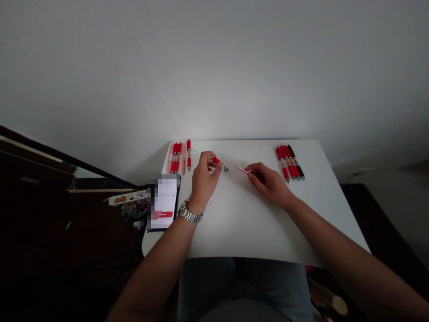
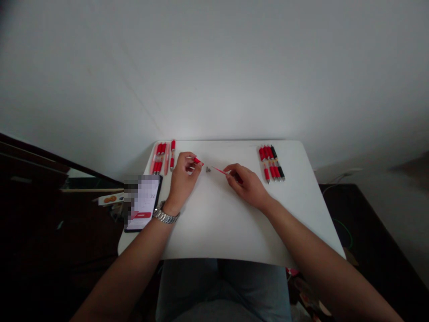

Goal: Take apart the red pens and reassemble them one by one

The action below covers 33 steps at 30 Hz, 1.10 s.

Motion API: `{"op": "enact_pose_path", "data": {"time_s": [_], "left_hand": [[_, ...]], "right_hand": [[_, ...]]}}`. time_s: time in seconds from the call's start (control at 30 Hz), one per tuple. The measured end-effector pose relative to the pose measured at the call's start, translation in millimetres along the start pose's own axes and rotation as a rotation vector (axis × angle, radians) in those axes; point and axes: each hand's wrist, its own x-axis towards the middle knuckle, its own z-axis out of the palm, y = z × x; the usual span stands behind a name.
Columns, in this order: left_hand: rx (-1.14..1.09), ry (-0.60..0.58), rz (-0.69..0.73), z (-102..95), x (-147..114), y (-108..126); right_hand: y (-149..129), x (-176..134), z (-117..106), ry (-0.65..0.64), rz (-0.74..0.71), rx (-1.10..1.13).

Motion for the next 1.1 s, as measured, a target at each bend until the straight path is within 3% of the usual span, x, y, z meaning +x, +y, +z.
{"op": "enact_pose_path", "data": {"time_s": [0.67,1.1], "left_hand": [[0.375,-0.125,0.102,1.6,1.0,-2.6],[0.378,-0.138,0.112,1.4,1.6,-3.3]], "right_hand": [[-0.5,1.3,0.6,-0.001,0.007,-0.012],[2.4,0.2,0.9,-0.003,-0.006,-0.006]]}}
